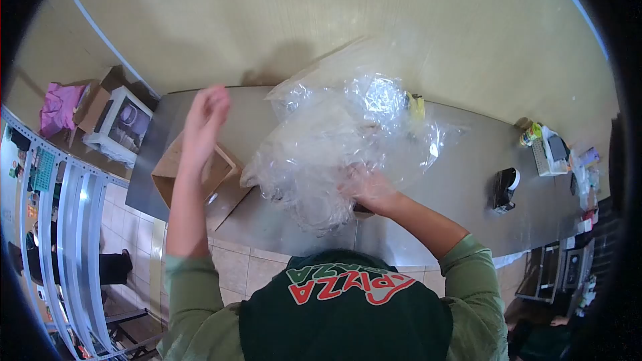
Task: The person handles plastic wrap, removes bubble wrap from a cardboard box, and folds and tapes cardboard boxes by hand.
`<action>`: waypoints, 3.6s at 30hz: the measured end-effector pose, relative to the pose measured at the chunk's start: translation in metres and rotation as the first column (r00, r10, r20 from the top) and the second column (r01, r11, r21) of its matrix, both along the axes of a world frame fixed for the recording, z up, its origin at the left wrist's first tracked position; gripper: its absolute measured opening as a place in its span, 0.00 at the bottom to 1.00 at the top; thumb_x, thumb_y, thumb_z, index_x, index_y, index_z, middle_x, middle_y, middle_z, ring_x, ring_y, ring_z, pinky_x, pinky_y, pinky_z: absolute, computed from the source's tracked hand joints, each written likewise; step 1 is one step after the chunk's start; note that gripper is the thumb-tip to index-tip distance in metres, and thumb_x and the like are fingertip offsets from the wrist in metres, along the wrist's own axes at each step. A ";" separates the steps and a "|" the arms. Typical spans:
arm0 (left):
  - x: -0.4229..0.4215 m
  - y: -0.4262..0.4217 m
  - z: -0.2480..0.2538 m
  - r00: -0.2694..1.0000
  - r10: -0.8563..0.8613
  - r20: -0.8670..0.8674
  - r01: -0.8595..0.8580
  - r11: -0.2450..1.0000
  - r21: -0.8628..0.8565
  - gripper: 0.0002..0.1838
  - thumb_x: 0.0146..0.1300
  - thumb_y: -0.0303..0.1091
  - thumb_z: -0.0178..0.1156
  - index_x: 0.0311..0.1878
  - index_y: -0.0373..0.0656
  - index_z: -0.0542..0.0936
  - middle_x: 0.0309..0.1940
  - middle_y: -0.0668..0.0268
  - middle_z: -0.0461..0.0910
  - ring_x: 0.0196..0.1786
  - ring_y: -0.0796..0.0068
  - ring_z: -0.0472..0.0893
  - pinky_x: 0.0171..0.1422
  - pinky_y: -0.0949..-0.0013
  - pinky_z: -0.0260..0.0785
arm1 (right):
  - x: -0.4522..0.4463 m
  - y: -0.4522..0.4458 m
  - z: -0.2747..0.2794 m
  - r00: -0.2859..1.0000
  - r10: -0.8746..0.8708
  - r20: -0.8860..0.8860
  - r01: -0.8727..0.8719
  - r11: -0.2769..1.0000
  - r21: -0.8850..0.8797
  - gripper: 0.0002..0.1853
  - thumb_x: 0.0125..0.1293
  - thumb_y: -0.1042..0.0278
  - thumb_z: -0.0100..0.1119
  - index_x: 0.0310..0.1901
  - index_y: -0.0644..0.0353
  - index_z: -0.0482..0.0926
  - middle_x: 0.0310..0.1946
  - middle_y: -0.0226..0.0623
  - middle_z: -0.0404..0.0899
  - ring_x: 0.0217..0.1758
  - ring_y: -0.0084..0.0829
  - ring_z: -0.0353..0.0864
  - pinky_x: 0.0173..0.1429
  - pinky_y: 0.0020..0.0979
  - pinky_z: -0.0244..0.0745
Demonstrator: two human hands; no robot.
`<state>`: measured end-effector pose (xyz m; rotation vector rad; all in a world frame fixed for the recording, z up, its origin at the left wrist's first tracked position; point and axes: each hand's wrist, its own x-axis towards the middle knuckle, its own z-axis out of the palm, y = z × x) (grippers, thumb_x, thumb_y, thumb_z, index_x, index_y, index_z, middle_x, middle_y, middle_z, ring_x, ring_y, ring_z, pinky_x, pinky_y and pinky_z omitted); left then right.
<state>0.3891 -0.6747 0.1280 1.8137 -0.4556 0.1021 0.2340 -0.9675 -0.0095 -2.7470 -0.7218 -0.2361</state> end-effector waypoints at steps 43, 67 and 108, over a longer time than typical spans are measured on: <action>-0.091 -0.113 -0.106 0.839 -0.449 0.307 -0.031 0.523 0.852 0.32 0.48 0.58 0.63 0.55 0.54 0.71 0.68 0.64 0.59 0.72 0.52 0.51 0.69 0.33 0.36 | -0.066 -0.073 0.089 0.988 -0.057 -0.147 0.124 0.853 0.507 0.15 0.54 0.71 0.59 0.45 0.59 0.78 0.45 0.46 0.77 0.51 0.43 0.75 0.55 0.37 0.70; -0.081 -0.179 -0.158 0.784 -0.621 -0.001 0.143 0.178 0.974 0.33 0.59 0.47 0.52 0.67 0.46 0.61 0.65 0.56 0.63 0.65 0.59 0.66 0.68 0.58 0.55 | -0.060 0.005 -0.028 0.984 -0.106 0.142 0.113 0.993 -0.040 0.03 0.56 0.69 0.53 0.32 0.55 0.74 0.25 0.29 0.74 0.37 0.31 0.76 0.71 0.51 0.49; -0.103 0.074 -0.173 0.877 0.205 0.434 -0.477 0.474 0.740 0.16 0.50 0.27 0.61 0.44 0.36 0.75 0.38 0.53 0.77 0.43 0.50 0.75 0.49 0.55 0.66 | -0.186 -0.321 -0.111 -0.451 -0.878 0.161 0.693 -0.230 0.684 0.51 0.39 0.63 0.77 0.64 0.70 0.54 0.61 0.56 0.60 0.68 0.53 0.54 0.70 0.47 0.51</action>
